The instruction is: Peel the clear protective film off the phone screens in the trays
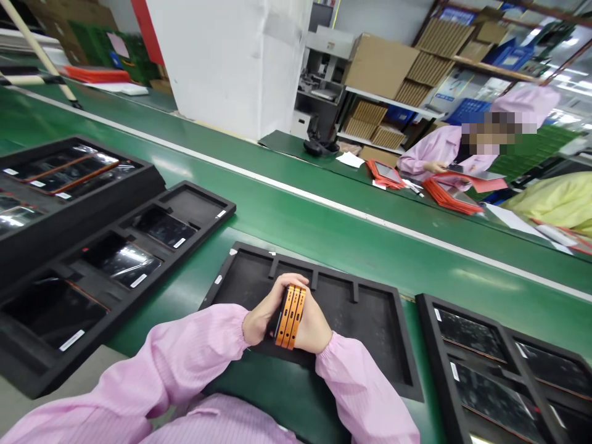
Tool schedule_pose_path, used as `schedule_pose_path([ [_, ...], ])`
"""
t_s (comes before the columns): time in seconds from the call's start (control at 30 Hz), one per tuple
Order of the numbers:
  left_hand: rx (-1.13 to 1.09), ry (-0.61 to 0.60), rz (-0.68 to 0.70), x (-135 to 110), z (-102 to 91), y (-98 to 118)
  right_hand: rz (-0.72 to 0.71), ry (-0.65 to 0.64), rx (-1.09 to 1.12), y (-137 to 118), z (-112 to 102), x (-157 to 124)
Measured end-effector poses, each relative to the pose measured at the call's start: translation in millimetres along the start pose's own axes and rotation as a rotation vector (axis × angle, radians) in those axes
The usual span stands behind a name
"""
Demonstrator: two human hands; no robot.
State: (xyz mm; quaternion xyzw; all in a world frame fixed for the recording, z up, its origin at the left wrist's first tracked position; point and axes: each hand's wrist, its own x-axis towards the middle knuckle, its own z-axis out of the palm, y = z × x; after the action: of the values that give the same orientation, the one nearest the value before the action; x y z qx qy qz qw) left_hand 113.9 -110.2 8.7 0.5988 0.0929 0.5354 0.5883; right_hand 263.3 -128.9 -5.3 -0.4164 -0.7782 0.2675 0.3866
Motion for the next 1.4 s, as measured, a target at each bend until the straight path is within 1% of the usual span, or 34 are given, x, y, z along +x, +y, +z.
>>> schedule_pose_path([
  [0.07,-0.074,0.106,-0.183,4,-1.5,8,-0.091,0.035,-0.083,-5,-8,2],
  [0.1,-0.122,0.136,-0.297,9,-4.5,13,-0.139,0.054,-0.159,-8,-15,4],
  [0.13,-0.17,0.136,-0.419,14,-8.9,17,-0.181,0.073,-0.255,-10,-22,7],
  [0.17,-0.223,0.096,-0.551,19,-14.2,21,-0.219,0.094,-0.355,-12,-29,9],
  [0.2,-0.276,0.014,-0.67,23,-19.9,25,-0.259,0.11,-0.446,-12,-37,11],
  [0.23,-0.319,-0.087,-0.76,27,-25.1,27,-0.298,0.122,-0.524,-11,-44,12],
  [0.27,-0.352,-0.181,-0.817,29,-29.3,29,-0.34,0.124,-0.586,-9,-49,13],
  [0.3,-0.369,-0.245,-0.846,30,-32.1,29,-0.382,0.117,-0.627,-6,-52,13],
  [0.33,-0.377,-0.274,-0.869,29,-33.4,29,-0.423,0.102,-0.646,-2,-54,12],
  [0.4,-0.377,-0.273,-0.952,24,-32.3,26,-0.484,0.072,-0.641,5,-52,10],
  [0.47,-0.359,-0.265,-1.061,18,-29.3,21,-0.531,0.055,-0.636,9,-45,7],
  [0.5,-0.353,-0.263,-1.089,16,-27.9,19,-0.542,0.061,-0.651,11,-40,6],
  [0.53,-0.349,-0.251,-1.088,14,-26.8,17,-0.53,0.084,-0.676,11,-36,6],
  [0.57,-0.343,-0.225,-1.063,13,-25.9,15,-0.484,0.126,-0.701,12,-33,6],
  [0.6,-0.333,-0.189,-1.032,12,-25.1,13,-0.405,0.187,-0.71,13,-30,7],
  [0.63,-0.314,-0.149,-1.009,12,-24.3,11,-0.296,0.259,-0.686,15,-29,8],
  [0.67,-0.285,-0.108,-1.001,12,-23.2,9,-0.169,0.331,-0.615,17,-28,10],
  [0.73,-0.22,-0.036,-1.014,11,-20.2,6,0.097,0.434,-0.332,23,-28,15],
  [0.77,-0.2,-0.01,-1.023,10,-18.4,5,0.222,0.446,-0.146,25,-29,17],
  [0.83,-0.195,0.006,-1.035,9,-15.0,4,0.416,0.401,0.194,26,-29,23],
  [0.87,-0.196,0.003,-1.029,9,-13.8,3,0.472,0.365,0.309,24,-29,26],
  [0.93,-0.181,-0.017,-0.985,9,-12.9,3,0.501,0.298,0.404,17,-27,33],
  [1.0,-0.151,-0.037,-0.899,9,-13.7,3,0.47,0.273,0.398,8,-24,41],
  [1.1,-0.086,-0.068,-0.73,10,-16.5,-1,0.445,0.299,0.407,1,-19,48],
  [1.17,-0.038,-0.084,-0.663,9,-17.8,-5,0.421,0.321,0.433,0,-16,49],
  [1.2,-0.035,-0.085,-0.653,8,-17.9,-7,0.403,0.321,0.44,0,-14,48],
  [1.27,-0.084,-0.066,-0.693,7,-17.1,-9,0.382,0.306,0.448,1,-10,47],
  [1.4,-0.2,-0.003,-0.844,8,-14.3,-7,0.468,0.314,0.496,1,-5,45],
])
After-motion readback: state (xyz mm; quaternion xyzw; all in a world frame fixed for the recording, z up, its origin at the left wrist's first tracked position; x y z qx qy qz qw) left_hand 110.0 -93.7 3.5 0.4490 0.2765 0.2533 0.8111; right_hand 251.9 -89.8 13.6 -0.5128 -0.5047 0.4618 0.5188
